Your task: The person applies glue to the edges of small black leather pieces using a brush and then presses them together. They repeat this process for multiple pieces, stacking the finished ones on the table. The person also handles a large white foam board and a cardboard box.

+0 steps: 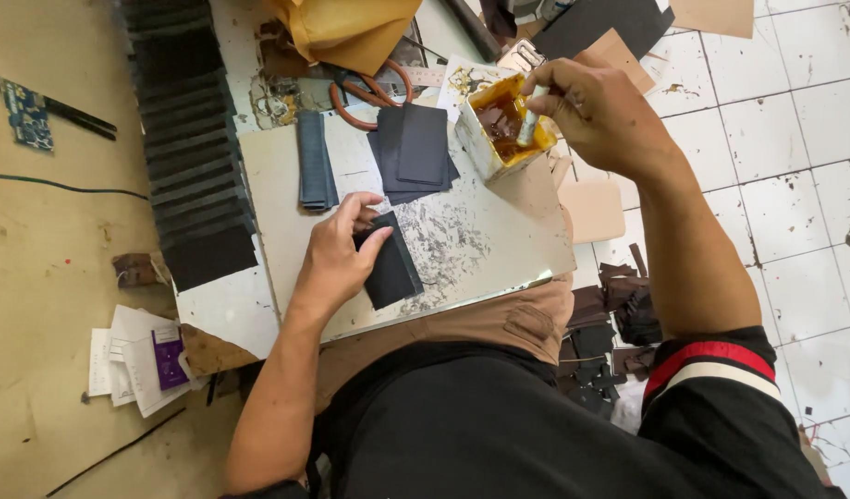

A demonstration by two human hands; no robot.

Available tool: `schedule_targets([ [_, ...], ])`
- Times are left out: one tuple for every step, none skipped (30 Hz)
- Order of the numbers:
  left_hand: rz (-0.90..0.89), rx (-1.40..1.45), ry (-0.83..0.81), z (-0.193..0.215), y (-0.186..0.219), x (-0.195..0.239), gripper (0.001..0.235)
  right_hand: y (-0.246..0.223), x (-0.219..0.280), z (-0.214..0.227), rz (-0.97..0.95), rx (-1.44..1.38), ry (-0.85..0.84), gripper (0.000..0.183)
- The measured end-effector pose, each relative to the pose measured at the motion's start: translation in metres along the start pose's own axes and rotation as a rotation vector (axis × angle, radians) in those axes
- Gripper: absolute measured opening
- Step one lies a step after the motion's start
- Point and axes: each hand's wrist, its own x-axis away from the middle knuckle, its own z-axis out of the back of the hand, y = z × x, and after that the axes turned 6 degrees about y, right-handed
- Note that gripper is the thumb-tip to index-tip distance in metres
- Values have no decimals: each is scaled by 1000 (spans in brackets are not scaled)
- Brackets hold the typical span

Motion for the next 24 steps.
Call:
schedule_targets([
  [4, 6, -1, -1, 0, 3, 38, 2, 1, 0, -2, 3, -6, 13],
  [-21, -25, 34, -2, -1, 6, 47, 5, 2, -1, 5, -6, -6, 14],
  [-45, -58, 68, -3, -2, 8, 57, 7, 3, -2, 11, -17, -5, 14],
  [-40, -53, 66, -3, -3, 11, 57, 8, 3, -1, 8, -16, -12, 14],
  [-99, -63, 89, -2, -4, 15, 62, 8, 3, -2, 13, -22, -27, 14],
  [-158, -74, 113, -2, -6, 19, 67, 8, 4, -2, 17, -28, -43, 14],
  [-143, -73, 117, -3, -8, 21, 67, 8, 3, 1, 20, -33, -57, 14],
  [-184, -64, 139, -3, -11, 23, 67, 7, 1, 3, 22, 15, -126, 16],
  [-204, -62, 166, -2, -15, 32, 67, 5, -1, -1, 32, 51, -212, 19],
  [-167, -67, 176, -2, -16, 32, 67, 2, 3, 11, 43, 32, -244, 19],
  [-204, -103, 182, -2, -19, 33, 65, 0, 5, 18, 98, -26, -306, 20],
  [-241, -140, 186, -1, -22, 34, 63, 0, 5, 26, 152, -86, -367, 22],
  [-207, -147, 194, -1, -24, 36, 63, 8, 15, 32, 162, -105, -395, 22],
  [-227, -172, 187, -1, -25, 38, 62, 18, 24, 39, 70, -90, -380, 7],
  [-265, -192, 176, -2, -26, 33, 60, 28, 33, 50, -27, -61, -352, 21],
  [-249, -193, 181, -4, -34, 34, 60, 26, 40, 44, -21, -67, -367, 21],
  [-311, -157, 202, -7, -41, 32, 59, 23, 49, 40, -1, -161, -333, 18],
  [-372, -120, 224, -10, -48, 31, 58, 21, 58, 37, 18, -256, -299, 16],
  [-367, -120, 228, -11, -49, 31, 58, 18, 62, 31, 21, -256, -305, 16],
  [-369, -122, 221, -11, -49, 31, 57, 15, 66, 26, 48, -400, -243, 17],
  [-375, -126, 215, -11, -49, 30, 55, 12, 68, 22, 76, -545, -174, 21],
  [-374, -128, 221, -9, -48, 30, 55, -19, 57, -5, 81, -545, -177, 21],
  [-372, -135, 216, -8, -46, 30, 56, -49, 46, -31, 36, -606, -151, 18],
  [-371, -143, 210, -7, -45, 29, 56, -78, 35, -57, -10, -672, -124, 18],
])
